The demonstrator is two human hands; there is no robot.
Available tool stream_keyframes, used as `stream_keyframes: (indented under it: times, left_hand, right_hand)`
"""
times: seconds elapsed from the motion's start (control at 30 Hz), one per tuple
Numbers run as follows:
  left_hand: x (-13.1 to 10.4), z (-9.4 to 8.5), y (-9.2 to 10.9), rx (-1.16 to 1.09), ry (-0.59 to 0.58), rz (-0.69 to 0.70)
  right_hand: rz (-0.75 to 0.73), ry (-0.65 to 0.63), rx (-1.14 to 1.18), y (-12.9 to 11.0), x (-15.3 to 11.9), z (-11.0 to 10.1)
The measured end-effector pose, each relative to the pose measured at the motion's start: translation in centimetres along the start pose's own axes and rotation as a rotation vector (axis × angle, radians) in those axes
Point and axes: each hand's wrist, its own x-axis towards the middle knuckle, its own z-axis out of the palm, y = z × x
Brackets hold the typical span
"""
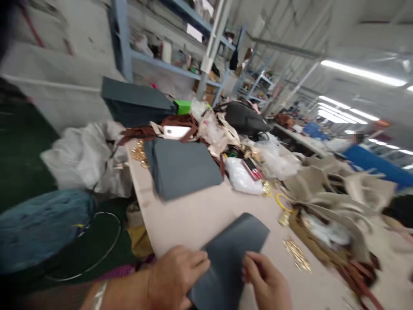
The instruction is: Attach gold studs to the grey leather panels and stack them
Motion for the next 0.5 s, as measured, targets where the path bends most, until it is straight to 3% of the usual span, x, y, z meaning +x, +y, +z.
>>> stream_keyframes:
  times: [0.07,0.13,0.3,0.5]
  left_hand:
    - [0.4,0.3,0.1,-0.1,0.008,-0.022]
    - [0.4,0.3,-0.3,-0.14,-0.002,-0.027]
    - [0.2,0.0,-0.5,-0.145,-0.021,-0.038]
    - [0.2,0.4,-0.3,-0.131,-0.003,-0.046]
  right_hand:
    - [0.119,-0.033,0.071,-0.1,-1.5,-1.2]
    - [0.178,-0.045,0.102,-0.4,-1.7,-0.6]
    - [0.149,-0.117,-0.067,-0.6,-1.1,1.5]
    - [0.106,-0.155,-0.248,-1.4,-1.0,1.0]
